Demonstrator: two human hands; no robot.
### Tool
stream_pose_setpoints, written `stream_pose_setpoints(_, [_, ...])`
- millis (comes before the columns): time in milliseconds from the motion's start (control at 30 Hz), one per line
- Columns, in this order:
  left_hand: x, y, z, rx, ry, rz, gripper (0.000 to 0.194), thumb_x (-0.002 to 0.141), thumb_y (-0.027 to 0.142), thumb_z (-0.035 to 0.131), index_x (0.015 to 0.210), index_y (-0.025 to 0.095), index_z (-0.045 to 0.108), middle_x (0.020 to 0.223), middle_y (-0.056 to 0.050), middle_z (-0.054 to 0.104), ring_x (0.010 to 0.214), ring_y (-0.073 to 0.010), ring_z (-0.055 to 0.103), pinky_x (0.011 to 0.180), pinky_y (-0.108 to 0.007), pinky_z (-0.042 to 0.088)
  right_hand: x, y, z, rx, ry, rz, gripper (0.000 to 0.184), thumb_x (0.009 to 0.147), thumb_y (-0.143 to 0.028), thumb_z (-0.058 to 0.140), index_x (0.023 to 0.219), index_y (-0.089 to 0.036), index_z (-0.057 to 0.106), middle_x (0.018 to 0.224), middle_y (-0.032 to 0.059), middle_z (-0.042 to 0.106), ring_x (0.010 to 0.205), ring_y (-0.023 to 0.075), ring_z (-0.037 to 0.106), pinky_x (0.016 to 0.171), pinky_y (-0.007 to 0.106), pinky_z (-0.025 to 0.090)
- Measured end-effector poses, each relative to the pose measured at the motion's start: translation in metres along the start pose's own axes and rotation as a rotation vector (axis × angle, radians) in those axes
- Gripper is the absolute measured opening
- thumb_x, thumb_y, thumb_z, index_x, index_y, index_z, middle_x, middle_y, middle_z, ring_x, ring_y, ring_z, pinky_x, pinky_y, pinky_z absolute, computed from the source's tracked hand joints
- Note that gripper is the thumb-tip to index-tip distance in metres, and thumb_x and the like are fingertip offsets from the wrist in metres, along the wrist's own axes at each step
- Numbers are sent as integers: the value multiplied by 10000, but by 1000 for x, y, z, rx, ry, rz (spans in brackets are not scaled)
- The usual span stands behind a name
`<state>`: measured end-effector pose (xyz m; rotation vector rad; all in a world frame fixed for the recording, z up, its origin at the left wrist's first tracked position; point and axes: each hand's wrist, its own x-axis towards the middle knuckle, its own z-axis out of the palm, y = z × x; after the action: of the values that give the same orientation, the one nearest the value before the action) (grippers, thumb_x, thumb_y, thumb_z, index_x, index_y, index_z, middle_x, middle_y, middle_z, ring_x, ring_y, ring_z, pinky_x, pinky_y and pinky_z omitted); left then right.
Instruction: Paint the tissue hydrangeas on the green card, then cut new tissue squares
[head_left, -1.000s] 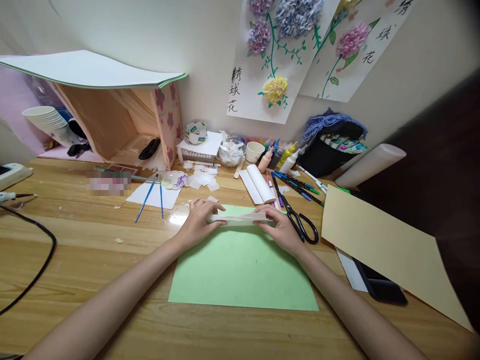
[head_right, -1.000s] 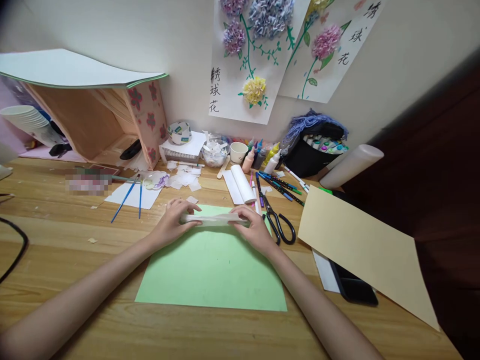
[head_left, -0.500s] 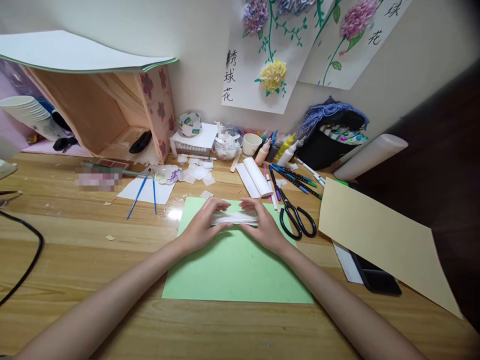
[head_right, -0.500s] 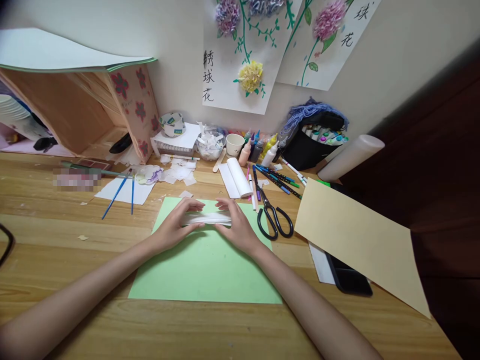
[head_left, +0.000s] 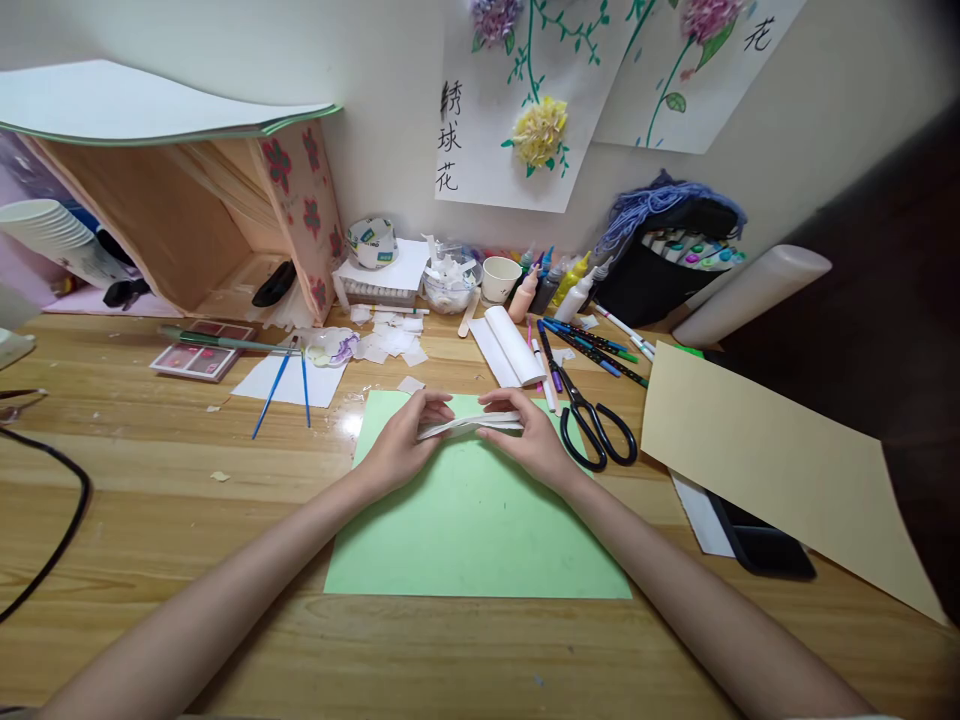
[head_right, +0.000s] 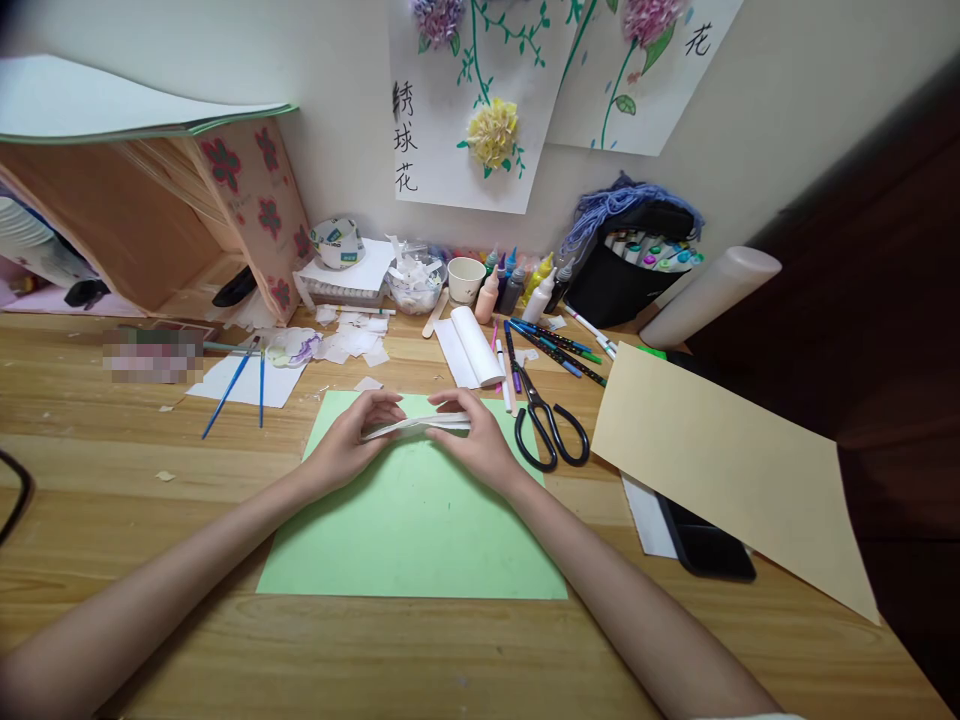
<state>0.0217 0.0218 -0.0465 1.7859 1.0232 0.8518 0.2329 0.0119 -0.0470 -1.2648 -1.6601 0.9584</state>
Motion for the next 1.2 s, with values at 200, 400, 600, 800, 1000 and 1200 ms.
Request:
stream_pose_setpoints(200, [-1, 3, 0, 115, 39, 33, 176, 857, 250, 529, 1025, 206, 558, 1021, -50, 651, 936, -164, 631, 848, -314, 503, -3, -2, 1, -265, -6, -197, 413, 793, -215, 618, 1183, -255, 488, 1169, 77, 525, 1055, 224, 532, 913, 386, 454])
stream_pose_setpoints(400, [-2, 4, -7, 713, 74, 219, 267, 936, 323, 396, 1079, 202, 587, 975, -74, 678, 911, -213, 625, 804, -355, 458, -6, -1, 5, -671, -70, -333, 431, 902, -113, 345, 1292, -248, 468, 1121, 109, 584, 1032, 265, 509, 887, 438, 428])
stream_pose_setpoints(600, [2, 6, -9, 963, -24, 279, 306, 950, 322, 339, 1011, 182, 604, 901, -95, 652, 870, -234, 589, 813, -376, 403, -6, 0, 8, -826, -33, -329, 411, 924, -282, 380, 1326, -226, 442, 1164, 129, 558, 1091, 291, 474, 994, 494, 346])
stream_pose_setpoints(800, [2, 4, -12, 869, -22, 250, 332, 957, 341, 319, 855, 188, 595, 819, -57, 655, 783, -206, 574, 783, -347, 381, -7, -4, 4, -631, -49, -325, 267, 941, -276, 357, 1004, -202, 605, 926, 93, 625, 921, 245, 538, 870, 412, 417])
stream_pose_setpoints(1000, [1, 4, -19, 465, 5, 72, 307, 904, 455, 417, 959, 213, 599, 892, -33, 670, 801, -186, 600, 713, -297, 431, -4, -2, -4, -142, -6, 22, 226, 870, -401, 495, 877, -201, 601, 812, 24, 643, 719, 178, 588, 651, 285, 452])
stream_pose_setpoints(1200, [-1, 8, -15, 698, -32, 250, 558, 709, 501, 670, 1165, 200, 557, 1123, -100, 590, 1098, -272, 507, 1021, -459, 306, -3, -1, -2, -225, -37, -2, 230, 842, -367, 542, 975, -200, 629, 954, 51, 651, 921, 213, 598, 825, 340, 458])
